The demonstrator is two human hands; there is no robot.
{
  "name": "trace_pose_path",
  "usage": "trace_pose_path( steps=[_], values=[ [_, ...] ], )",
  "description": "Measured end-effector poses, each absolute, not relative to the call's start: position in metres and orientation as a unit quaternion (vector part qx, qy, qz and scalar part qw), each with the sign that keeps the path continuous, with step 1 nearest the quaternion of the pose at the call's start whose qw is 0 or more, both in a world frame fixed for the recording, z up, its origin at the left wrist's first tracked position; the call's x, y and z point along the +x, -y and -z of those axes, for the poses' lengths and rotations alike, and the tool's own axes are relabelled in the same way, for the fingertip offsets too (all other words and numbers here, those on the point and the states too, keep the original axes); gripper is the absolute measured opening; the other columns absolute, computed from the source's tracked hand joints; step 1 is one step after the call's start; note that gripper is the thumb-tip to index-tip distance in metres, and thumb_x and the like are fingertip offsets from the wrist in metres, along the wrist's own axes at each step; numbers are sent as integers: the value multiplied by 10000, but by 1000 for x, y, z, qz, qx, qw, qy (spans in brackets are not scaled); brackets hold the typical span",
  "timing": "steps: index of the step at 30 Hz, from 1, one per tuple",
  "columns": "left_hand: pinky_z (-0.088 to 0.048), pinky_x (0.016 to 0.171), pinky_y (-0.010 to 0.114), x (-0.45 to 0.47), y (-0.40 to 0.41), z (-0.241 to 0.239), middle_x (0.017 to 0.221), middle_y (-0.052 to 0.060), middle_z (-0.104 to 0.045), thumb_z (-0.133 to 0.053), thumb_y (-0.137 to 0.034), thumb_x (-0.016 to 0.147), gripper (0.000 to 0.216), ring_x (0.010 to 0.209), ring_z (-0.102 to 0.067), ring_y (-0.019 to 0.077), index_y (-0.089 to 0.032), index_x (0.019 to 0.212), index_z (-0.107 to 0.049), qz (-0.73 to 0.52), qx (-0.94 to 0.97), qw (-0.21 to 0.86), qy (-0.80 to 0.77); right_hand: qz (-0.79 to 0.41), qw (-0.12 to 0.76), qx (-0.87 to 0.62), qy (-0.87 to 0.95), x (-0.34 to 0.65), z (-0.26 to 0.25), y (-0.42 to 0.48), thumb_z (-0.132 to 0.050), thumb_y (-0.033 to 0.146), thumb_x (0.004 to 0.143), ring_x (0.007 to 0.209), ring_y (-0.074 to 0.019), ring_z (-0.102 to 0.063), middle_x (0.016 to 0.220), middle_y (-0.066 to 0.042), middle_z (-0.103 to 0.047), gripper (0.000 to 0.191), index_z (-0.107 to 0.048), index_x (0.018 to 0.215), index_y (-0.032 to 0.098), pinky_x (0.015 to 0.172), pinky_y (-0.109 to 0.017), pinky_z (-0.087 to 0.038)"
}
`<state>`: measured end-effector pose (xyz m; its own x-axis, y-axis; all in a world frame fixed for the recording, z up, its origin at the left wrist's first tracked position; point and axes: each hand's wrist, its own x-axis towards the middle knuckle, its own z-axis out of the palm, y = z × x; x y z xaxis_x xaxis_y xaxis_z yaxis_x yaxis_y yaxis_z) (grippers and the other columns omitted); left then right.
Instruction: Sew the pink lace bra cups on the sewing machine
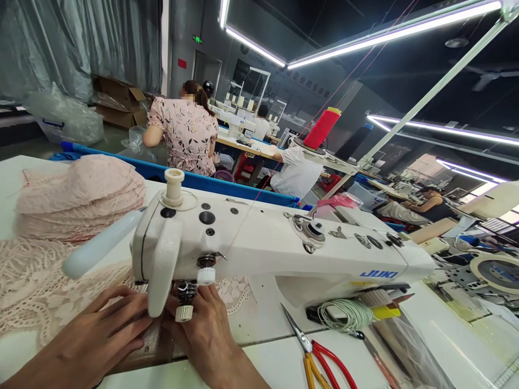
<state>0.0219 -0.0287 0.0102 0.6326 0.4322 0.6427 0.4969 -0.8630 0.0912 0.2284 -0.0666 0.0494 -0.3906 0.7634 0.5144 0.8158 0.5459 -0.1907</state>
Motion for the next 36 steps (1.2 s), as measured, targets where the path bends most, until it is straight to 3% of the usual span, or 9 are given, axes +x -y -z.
trace_pose_path(
  steps=[9,18,23,36],
  values=[
    [-301,1016,317,21,28,-5,982,-28,-648,-529,-178,945,140,930,-569,149,-255,955,-645,325,-911,46,250,-4,287,-471,834,230,-46,66,-695,207,852,958,-220,-638,1058,-45,-700,206,-659,1053,233,835,-328,-530],
    [-300,1016,309,21,28,-9,960,-15,-654,-507,-196,961,147,911,-570,150,-237,961,-648,335,-907,47,249,26,288,-476,831,230,-48,67,-678,264,880,926,-211,-647,994,-53,-711,143,-673,1020,235,818,-321,-525],
    [-324,989,316,21,28,-7,992,-9,-670,-499,-201,971,155,918,-573,154,-227,962,-652,335,-906,46,253,37,314,-462,829,230,-47,65,-717,261,849,939,-222,-642,1037,-42,-714,201,-659,1040,243,814,-331,-516],
    [-317,983,314,24,30,-16,978,-12,-688,-342,-393,1049,368,884,-603,127,-218,957,-652,348,-900,54,255,11,283,-473,834,227,-46,65,-689,273,872,974,-231,-616,1064,-37,-693,234,-647,1102,253,839,-355,-511]
  ],
)
